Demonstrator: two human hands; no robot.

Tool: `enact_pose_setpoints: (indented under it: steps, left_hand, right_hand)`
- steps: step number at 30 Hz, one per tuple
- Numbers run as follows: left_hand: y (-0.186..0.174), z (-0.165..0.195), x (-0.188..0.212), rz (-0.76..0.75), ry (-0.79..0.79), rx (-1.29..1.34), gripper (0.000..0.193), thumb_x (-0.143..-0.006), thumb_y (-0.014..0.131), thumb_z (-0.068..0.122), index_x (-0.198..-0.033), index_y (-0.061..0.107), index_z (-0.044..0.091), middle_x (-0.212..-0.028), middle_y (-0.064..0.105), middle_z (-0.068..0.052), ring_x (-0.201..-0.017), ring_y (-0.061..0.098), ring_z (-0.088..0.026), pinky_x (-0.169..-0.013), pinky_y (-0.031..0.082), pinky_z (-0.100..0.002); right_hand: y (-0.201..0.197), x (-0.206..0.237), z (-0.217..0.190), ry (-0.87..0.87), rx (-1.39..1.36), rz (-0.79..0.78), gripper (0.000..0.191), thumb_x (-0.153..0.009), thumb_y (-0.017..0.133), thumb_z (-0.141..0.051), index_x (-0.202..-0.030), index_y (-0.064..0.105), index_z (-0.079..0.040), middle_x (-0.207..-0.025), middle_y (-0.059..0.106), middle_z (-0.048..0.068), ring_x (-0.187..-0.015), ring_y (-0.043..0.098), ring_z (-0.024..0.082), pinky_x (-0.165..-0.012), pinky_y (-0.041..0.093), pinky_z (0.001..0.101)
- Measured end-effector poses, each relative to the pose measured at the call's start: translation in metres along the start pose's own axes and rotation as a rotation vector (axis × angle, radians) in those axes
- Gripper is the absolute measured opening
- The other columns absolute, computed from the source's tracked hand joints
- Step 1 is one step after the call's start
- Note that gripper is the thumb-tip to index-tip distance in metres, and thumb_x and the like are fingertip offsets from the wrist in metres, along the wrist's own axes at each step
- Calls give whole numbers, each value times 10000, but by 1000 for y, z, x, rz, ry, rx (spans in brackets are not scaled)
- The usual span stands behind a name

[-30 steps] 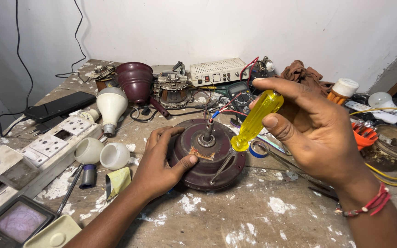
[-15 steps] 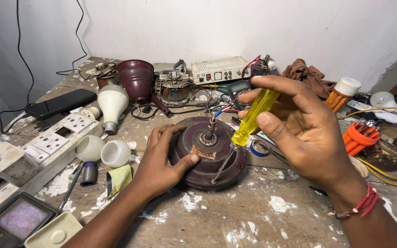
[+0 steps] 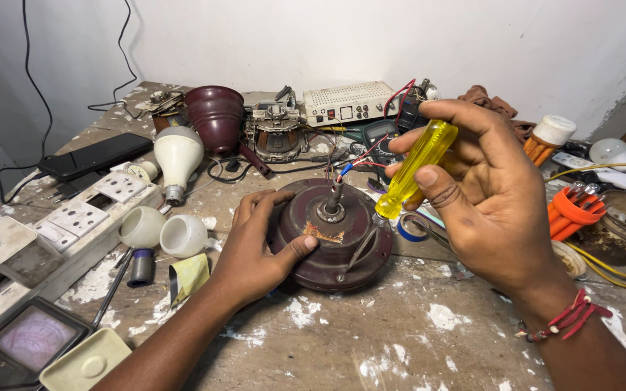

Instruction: The person works on a ceiling fan motor housing on a cluttered workbench. They hold the fan base steady, use a screwdriver to loosen and tighten screws around the housing, reposition the fan, and handle small parts from a round container while continuing to work on the assembly with the screwdriver.

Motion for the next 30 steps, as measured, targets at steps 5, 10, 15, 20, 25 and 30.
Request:
enact_pose_setpoints:
  steps: [5,10,15,20,25,30]
  left_hand:
    - [0,0,0,-5,-14,-6,780,-765,820,459,-1400,526,114,-1373,485,-175,-1308,513,-355,-1069,432,-448]
    - [0,1,-1,-13,-26,-9,785,-764,819,457,-1404,521,114,-1377,479,-173,-1310,507,-353,-1070,429,-448]
    - [-1,2,0,-4,-11,-18,781,-769,820,458,-1403,524,112,-1367,487,-175,-1310,508,-356,-1065,431,-451]
    - [1,0,0,-20,-36,-2,793,-760,815,465,-1408,518,116,-1371,482,-172,-1308,510,-351,-1051,442,-447]
    - [0,1,0,-5,-3,-21,792,-766,820,466,-1406,525,106,-1366,487,-179,-1308,508,-360,-1060,434,-452]
    - [1,0,-1,-6,-7,-24,789,-770,816,472,-1405,523,107,-1365,485,-179,-1305,510,-358,-1057,438,-450]
  right_hand:
    - [0,1,1,-10,-75,7,448,-1068,540,-30,-1488,388,9,-1299,652,203,-1166,712,247,-965,628,337]
    - [0,3,1,-12,-81,28,466,-1072,550,-45,-1505,387,11,-1294,653,202,-1154,712,249,-934,621,333]
    - [0,4,0,-35,-66,33,460,-1089,551,-50,-1512,386,17,-1299,649,204,-1158,710,250,-962,621,343]
    - [0,4,1,-35,-58,32,463,-1092,550,-53,-1521,388,19,-1301,651,207,-1161,714,254,-976,623,346]
    - [0,5,2,-31,-63,42,470,-1090,550,-55,-1523,380,17,-1305,649,206,-1158,712,251,-954,625,331]
    - [0,5,2,-26,-37,59,463,-1086,547,-62,-1512,384,17,-1299,654,202,-1152,718,241,-929,638,328]
Point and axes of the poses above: each hand's wrist, its own x-axis away from the middle knuckle, its own y-axis out of the palm, z = x × y, the point moved 7 cm from there along -x, towards the middle knuckle
